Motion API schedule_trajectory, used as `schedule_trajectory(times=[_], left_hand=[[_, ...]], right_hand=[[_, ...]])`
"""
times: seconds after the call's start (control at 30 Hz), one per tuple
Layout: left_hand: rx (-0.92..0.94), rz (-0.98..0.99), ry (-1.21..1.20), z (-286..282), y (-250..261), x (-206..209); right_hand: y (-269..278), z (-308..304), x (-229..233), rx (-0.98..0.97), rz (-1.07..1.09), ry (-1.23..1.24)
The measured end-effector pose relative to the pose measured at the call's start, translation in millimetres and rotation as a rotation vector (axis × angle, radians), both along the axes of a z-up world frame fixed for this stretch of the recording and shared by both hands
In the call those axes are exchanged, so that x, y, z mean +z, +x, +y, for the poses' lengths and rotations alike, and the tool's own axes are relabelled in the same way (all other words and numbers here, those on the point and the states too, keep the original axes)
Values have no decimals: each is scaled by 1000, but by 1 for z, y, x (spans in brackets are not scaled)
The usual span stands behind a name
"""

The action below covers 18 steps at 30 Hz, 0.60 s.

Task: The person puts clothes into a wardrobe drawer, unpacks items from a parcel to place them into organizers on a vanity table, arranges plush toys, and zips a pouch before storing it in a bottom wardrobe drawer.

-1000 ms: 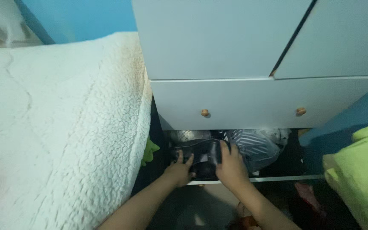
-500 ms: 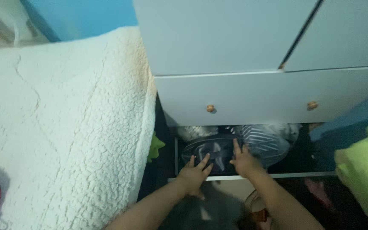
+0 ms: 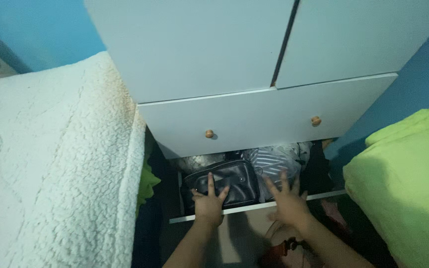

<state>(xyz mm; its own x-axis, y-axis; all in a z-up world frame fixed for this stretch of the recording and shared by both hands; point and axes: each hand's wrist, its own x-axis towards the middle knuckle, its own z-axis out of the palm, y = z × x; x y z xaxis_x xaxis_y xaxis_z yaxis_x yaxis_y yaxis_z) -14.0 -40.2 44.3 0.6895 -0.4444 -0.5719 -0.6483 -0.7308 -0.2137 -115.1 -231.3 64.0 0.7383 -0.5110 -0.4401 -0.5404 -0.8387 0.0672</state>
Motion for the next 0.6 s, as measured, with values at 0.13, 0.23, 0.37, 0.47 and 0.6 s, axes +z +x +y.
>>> schedule_trajectory(times=[0.13,0.23,0.37,0.47,0.6], left_hand=[[-25,37,66,-10,8,11],[96,60,112,-36,29,20],[-15,70,66,-46,64,39],[-23,123,122,-52,75,40],[8,113,141,-58,78,38]], right_hand=[[14,-13,-21,138,54,-51],[33,-31,-31,131,-49,-33],[59,-43,-22,87,-96,-21],[72,-48,-17,196,-51,1],[85,-46,-19,142,6,14]])
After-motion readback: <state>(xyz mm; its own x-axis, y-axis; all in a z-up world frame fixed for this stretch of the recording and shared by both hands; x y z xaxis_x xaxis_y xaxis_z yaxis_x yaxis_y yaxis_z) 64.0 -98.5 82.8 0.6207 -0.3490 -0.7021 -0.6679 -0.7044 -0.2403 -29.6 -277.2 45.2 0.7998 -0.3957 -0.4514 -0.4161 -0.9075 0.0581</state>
